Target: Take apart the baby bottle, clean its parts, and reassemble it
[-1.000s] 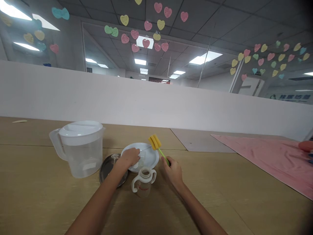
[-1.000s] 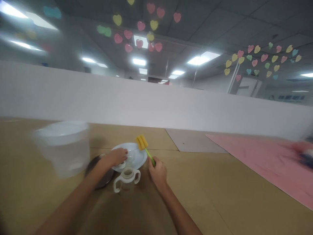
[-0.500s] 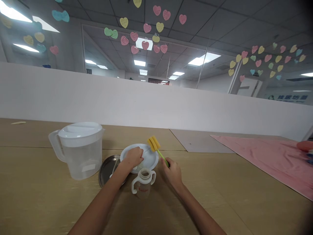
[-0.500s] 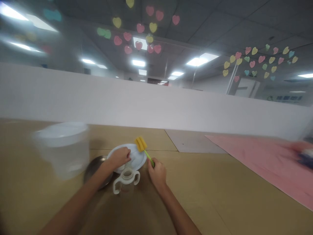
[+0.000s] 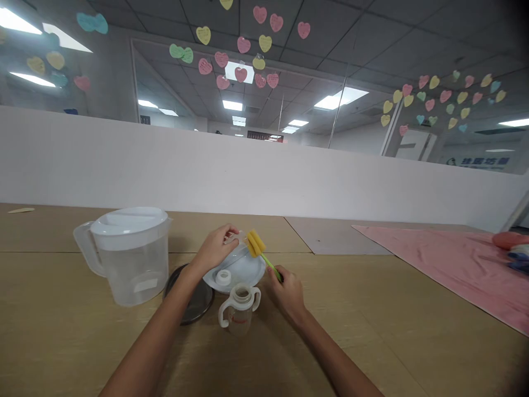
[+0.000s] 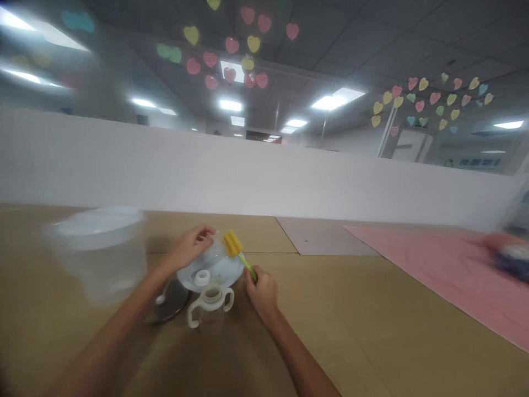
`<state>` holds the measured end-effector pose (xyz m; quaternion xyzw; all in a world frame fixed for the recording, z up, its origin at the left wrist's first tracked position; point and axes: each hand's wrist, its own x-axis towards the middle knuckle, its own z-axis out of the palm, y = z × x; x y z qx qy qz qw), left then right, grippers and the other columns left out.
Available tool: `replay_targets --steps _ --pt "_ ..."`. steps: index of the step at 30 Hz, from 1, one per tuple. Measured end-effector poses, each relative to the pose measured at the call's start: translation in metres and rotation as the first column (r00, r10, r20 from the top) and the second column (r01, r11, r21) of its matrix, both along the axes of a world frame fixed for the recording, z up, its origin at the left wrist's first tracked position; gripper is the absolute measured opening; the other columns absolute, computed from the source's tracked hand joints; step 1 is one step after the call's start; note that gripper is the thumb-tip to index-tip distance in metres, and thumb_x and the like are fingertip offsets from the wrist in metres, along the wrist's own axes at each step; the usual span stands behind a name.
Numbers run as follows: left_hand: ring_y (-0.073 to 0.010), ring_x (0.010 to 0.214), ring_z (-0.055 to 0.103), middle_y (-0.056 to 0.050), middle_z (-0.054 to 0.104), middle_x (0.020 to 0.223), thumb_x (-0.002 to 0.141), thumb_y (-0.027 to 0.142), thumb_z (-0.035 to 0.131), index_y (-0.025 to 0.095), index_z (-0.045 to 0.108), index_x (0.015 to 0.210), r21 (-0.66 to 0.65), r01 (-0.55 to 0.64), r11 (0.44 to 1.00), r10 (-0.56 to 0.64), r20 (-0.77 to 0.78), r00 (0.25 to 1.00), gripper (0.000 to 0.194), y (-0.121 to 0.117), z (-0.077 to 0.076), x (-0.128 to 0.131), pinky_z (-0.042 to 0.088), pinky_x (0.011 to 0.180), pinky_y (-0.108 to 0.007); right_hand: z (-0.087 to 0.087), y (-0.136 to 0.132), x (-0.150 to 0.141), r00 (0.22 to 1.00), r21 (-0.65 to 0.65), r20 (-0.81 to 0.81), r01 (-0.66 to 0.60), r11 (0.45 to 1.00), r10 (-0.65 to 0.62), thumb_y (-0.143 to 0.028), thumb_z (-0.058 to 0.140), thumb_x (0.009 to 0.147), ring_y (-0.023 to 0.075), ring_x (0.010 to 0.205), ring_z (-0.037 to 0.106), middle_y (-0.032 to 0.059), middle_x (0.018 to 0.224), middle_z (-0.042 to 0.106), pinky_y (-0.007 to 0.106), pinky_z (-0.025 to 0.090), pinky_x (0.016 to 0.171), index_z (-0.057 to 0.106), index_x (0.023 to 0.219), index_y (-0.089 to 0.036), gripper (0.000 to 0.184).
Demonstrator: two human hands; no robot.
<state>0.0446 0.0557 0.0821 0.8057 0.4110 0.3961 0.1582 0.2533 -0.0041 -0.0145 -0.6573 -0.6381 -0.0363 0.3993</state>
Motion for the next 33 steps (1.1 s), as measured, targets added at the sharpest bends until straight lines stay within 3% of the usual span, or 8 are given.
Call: replay_targets --steps 6,14,19,23,26,29,31,33 --pt "-0.0176 0.088 0.058 -0.004 0.064 0.095 0.08 0.038 0.041 0.017 0.057 0.094 -0.049 0.073 0.996 -0.064 0.165 0.984 0.029 -0.007 0.012 -0.007 0.045 0.08 -0.029 -0.001 -0.006 -0.004 0.993 0.1 0.1 -0.075 0.992 0.065 -0.043 0.034 0.087 0.0096 0.052 0.045 0.0005 0.057 0.056 0.021 0.024 0.05 0.061 0.072 -0.016 0.041" --pt "-0.0188 0.09 0.057 -0.005 0.064 0.099 0.081 0.044 0.04 0.017 0.057 0.097 -0.037 0.031 0.999 -0.024 0.175 0.984 0.036 -0.004 0.009 -0.011 0.044 0.08 -0.029 0.0 -0.005 -0.002 0.991 0.1 0.13 -0.035 0.994 0.022 -0.042 0.035 0.088 0.0095 0.05 0.045 0.0006 0.056 0.057 0.021 0.023 0.049 0.059 0.069 -0.016 0.04" --pt "-0.0186 0.087 0.057 -0.004 0.065 0.094 0.085 0.047 0.031 0.017 0.059 0.095 -0.05 0.015 0.999 -0.009 0.121 0.993 0.042 -0.01 0.011 -0.005 0.044 0.08 -0.028 -0.002 -0.006 -0.001 0.959 0.196 0.262 -0.164 0.967 0.109 -0.036 0.036 0.089 0.0096 0.052 0.048 0.0014 0.056 0.057 0.021 0.028 0.052 0.061 0.073 -0.016 0.035" --pt "-0.0187 0.082 0.059 -0.004 0.067 0.089 0.083 0.049 0.036 0.018 0.064 0.091 -0.137 0.15 0.979 -0.151 0.006 0.989 0.043 -0.02 0.016 0.002 0.046 0.076 -0.028 -0.006 -0.005 0.0 0.923 0.307 0.359 -0.261 0.915 0.142 -0.029 0.037 0.09 0.0096 0.054 0.052 0.0036 0.061 0.061 0.02 0.03 0.053 0.06 0.082 -0.014 0.029" --pt "-0.0203 0.1 0.056 -0.003 0.063 0.111 0.074 0.043 0.054 0.02 0.061 0.108 -0.195 0.317 0.928 -0.32 0.016 0.947 0.041 -0.028 0.022 0.001 0.043 0.088 -0.029 -0.01 -0.002 0.002 0.908 0.303 0.395 -0.273 0.913 0.141 -0.026 0.032 0.092 0.0087 0.047 0.05 0.0026 0.055 0.059 0.02 0.026 0.048 0.059 0.076 -0.014 0.034" --pt "-0.0203 0.111 0.051 -0.001 0.056 0.123 0.068 0.036 0.062 0.024 0.057 0.115 -0.218 0.459 0.862 -0.467 0.016 0.884 0.048 -0.036 0.03 -0.006 0.039 0.095 -0.029 -0.011 -0.002 0.002 0.898 0.268 0.41 -0.284 0.921 0.158 -0.026 0.027 0.093 0.0078 0.042 0.047 0.0015 0.05 0.057 0.021 0.024 0.046 0.058 0.072 -0.014 0.039" --pt "-0.0208 0.105 0.055 -0.002 0.059 0.118 0.07 0.038 0.059 0.023 0.06 0.11 -0.223 0.383 0.896 -0.399 -0.028 0.916 0.043 -0.038 0.034 -0.01 0.042 0.09 -0.029 -0.01 -0.002 0.002 0.898 0.259 0.409 -0.282 0.924 0.159 -0.028 0.026 0.094 0.0082 0.044 0.049 0.0024 0.052 0.058 0.021 0.025 0.048 0.058 0.073 -0.014 0.04" --pt "-0.0212 0.095 0.059 -0.004 0.064 0.109 0.074 0.044 0.053 0.02 0.062 0.105 -0.191 0.176 0.966 -0.193 -0.072 0.979 0.04 -0.036 0.037 -0.015 0.045 0.084 -0.03 -0.007 -0.003 0.001 0.903 0.257 0.405 -0.263 0.93 0.144 -0.031 0.028 0.093 0.0092 0.049 0.052 0.0038 0.057 0.061 0.021 0.028 0.05 0.06 0.075 -0.015 0.04"
